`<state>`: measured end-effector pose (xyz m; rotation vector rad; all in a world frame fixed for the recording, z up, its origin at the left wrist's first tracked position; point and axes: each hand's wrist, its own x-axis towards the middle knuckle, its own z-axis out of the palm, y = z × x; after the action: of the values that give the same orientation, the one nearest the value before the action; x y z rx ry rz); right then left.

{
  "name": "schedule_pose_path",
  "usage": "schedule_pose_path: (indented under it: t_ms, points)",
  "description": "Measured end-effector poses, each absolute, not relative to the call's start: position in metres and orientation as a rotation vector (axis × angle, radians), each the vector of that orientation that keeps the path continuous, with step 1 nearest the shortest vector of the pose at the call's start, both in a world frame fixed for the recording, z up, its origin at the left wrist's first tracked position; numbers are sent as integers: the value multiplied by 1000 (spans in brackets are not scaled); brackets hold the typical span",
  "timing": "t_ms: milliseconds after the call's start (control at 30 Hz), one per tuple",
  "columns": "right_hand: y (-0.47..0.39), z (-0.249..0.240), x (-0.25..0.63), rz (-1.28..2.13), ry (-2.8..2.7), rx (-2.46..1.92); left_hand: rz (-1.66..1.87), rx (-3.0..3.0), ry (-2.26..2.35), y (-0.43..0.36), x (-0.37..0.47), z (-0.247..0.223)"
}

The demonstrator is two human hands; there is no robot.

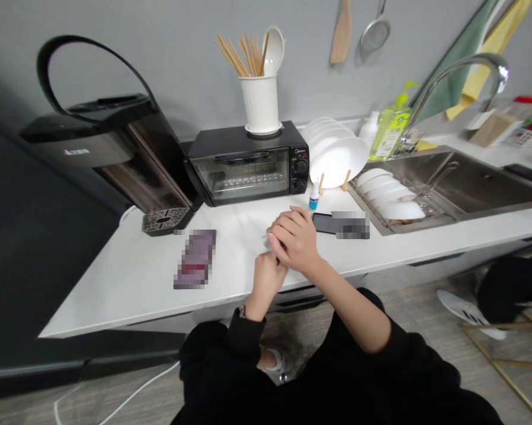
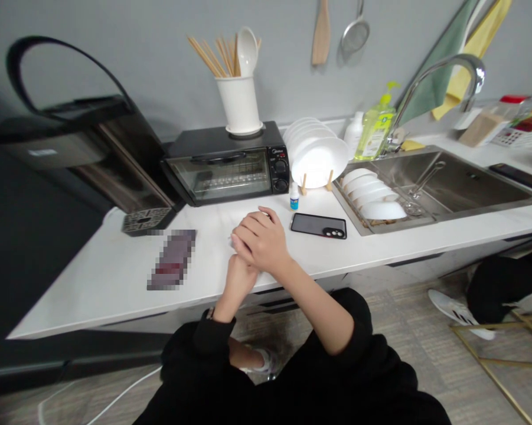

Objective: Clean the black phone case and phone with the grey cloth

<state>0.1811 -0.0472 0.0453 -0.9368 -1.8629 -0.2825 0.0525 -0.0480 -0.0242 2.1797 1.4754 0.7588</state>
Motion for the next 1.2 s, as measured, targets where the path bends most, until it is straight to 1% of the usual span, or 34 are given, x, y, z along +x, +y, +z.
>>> schedule_pose_path:
  t_ms: [67,200,367,500,567,667,767,833,900,1033,1133,1200]
  points:
    - [-44,51,186,-258,-1924,-964,777,2181,1470,-48,53,-23]
    - [-46,59,174,-120,-1648,-1143,837,2130,1410,-49,53,-23]
    - [-44,57,166,-187,-1575,-1194,842,2097,1403,-49,52,-22]
    - [-41,53,170,-88,-1450,-1247,847,2055,1396,-46,51,-22]
    - [-42,52,170,-197,-1588,-1182,838,2082,1420,-42,51,-26]
    - [-44,47,170,-470,-1942,-954,917,2126,1551,-36,53,-36]
    - [-41,42,179,-578,-2049,-832,889,2144,1530,-36,53,-38]
    - [-39,42,188,-539,-1958,-929,837,2150,1462,-40,53,-32]
    - [-38,43,195,-429,-1854,-1051,820,2123,1417,-44,52,-25]
    - [-42,48,194,-260,-1749,-1147,871,2059,1359,-47,52,-16]
    - [-46,49,182,-275,-1701,-1192,897,2055,1357,-44,52,-22]
    - [-47,48,176,-350,-1833,-1114,951,2073,1363,-41,52,-28]
